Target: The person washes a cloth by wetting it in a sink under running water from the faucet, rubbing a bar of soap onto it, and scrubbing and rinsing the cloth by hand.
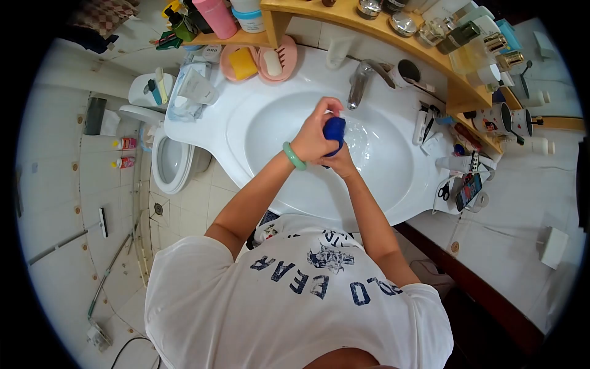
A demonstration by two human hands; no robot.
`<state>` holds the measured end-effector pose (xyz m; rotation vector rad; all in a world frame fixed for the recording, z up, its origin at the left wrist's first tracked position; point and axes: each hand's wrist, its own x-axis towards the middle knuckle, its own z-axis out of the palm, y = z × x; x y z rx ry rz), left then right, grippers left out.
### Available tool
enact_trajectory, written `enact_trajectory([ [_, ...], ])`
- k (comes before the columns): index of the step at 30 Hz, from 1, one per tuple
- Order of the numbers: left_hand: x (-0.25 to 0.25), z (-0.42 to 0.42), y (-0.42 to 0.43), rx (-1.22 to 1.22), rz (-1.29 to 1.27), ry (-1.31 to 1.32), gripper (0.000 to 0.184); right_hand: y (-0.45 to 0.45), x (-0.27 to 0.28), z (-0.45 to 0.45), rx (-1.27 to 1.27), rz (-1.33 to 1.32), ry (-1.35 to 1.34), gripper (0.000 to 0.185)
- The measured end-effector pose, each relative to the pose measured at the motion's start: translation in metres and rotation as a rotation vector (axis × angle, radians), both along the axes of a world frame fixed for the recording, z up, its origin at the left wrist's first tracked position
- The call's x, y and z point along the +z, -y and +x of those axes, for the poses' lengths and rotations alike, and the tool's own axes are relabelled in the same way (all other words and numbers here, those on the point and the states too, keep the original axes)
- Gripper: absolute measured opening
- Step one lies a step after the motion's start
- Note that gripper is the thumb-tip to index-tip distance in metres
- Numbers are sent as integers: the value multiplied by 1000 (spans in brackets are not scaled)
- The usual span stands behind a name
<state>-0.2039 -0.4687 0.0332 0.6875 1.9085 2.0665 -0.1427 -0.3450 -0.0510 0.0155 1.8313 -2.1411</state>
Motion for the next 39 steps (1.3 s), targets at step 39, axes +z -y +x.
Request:
enact_trajectory([
  [39, -147, -23, 31, -963, -1165, 741, 13, 20, -62, 6, 469, 1365, -334, 29],
])
